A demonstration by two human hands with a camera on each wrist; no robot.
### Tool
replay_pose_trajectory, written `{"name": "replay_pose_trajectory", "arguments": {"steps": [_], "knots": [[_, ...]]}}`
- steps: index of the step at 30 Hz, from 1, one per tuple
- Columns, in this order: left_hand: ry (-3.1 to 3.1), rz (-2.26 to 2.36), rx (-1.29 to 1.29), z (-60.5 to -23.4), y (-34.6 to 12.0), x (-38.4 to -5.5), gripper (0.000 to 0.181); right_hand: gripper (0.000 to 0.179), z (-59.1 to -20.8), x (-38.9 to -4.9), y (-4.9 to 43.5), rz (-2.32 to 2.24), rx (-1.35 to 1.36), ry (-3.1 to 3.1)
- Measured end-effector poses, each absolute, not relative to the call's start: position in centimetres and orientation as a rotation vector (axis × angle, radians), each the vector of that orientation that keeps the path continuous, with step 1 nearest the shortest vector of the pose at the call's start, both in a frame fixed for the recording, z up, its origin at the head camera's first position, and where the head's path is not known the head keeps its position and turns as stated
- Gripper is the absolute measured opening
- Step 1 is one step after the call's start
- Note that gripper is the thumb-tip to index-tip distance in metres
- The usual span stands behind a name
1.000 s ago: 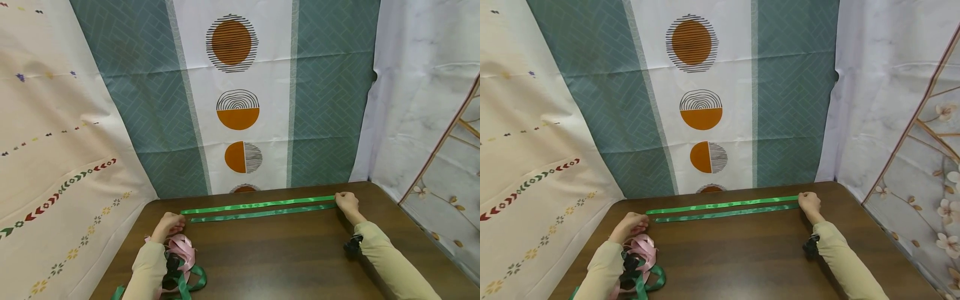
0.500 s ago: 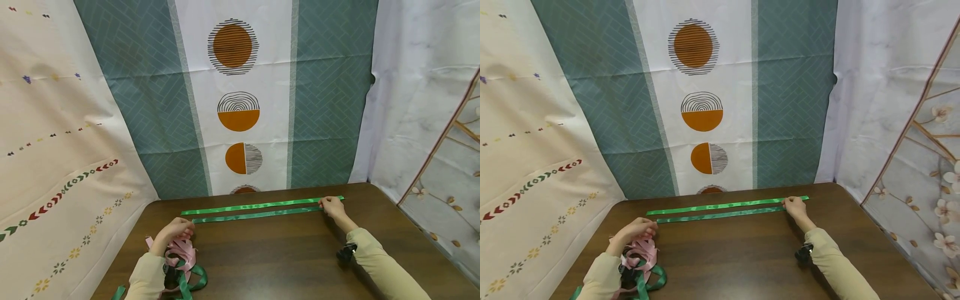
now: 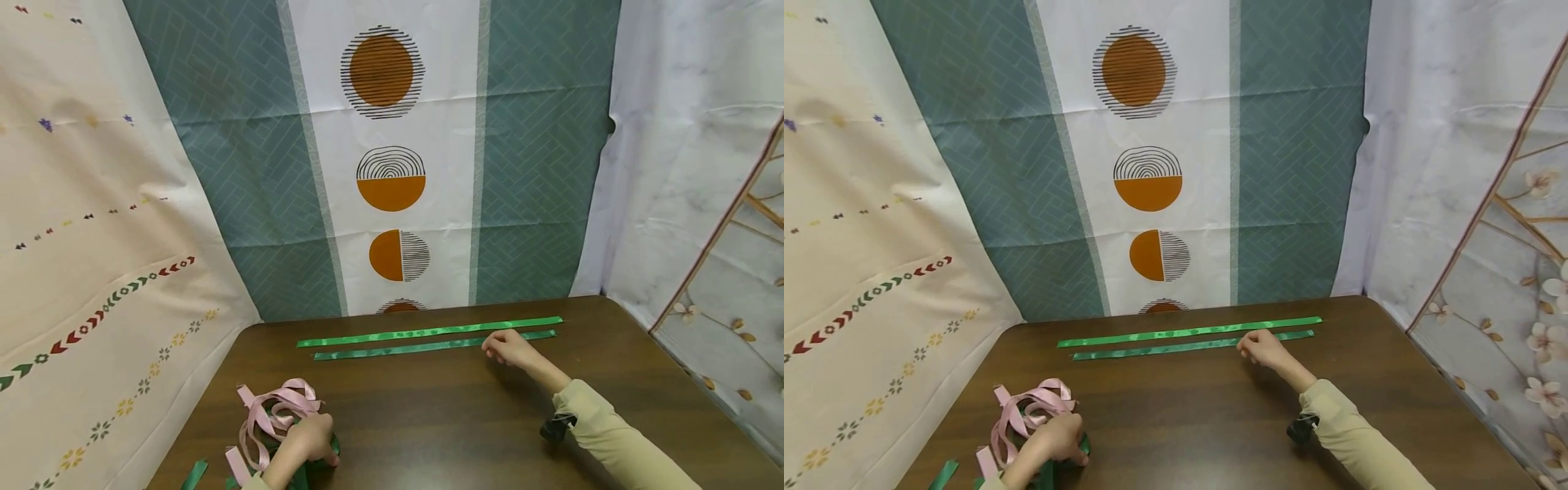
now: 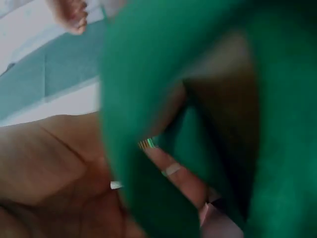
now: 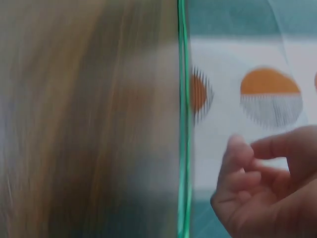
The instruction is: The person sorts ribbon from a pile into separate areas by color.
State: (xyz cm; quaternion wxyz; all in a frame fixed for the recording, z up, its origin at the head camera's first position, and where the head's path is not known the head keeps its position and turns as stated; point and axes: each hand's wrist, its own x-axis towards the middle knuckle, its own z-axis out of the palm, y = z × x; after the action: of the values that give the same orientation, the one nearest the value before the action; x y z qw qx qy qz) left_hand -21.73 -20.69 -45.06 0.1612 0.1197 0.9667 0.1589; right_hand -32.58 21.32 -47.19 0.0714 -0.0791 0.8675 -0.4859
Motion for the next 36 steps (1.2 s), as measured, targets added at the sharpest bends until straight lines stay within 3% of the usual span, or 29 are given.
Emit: {"name": "replay_pose_trajectory", "arguments": {"steps": [5, 10, 13, 18, 28, 36], "knots": [[2.624, 0.598, 0.58, -44.4, -21.5, -21.5, 0.04, 0.028, -46.5, -31.0, 18.4, -1.283, -0.713, 2.479], [2.324, 0.819, 0.688, -41.9, -22.6, -21.9, 0.012, 0.026, -45.8, -29.3, 15.1, -1.038, -1.076, 2.289], [2.208, 0.916, 0.757, -40.3, -23.3, -22.0, 0.014, 0.027, -45.2, -28.3, 13.2, -0.926, -1.207, 2.187], [2.014, 1.035, 0.957, -38.0, -24.1, -22.4, 0.029, 0.027, -43.8, -26.8, 10.0, -0.921, -1.334, 2.129], [1.79, 1.32, 1.262, -35.5, -22.1, -23.1, 0.019, 0.042, -40.3, -24.0, 4.5, -1.39, -1.365, 2.036], [1.913, 1.354, 1.281, -33.8, -20.4, -22.5, 0.018, 0.02, -38.6, -23.1, 4.9, -1.638, -1.457, 1.853]]}}
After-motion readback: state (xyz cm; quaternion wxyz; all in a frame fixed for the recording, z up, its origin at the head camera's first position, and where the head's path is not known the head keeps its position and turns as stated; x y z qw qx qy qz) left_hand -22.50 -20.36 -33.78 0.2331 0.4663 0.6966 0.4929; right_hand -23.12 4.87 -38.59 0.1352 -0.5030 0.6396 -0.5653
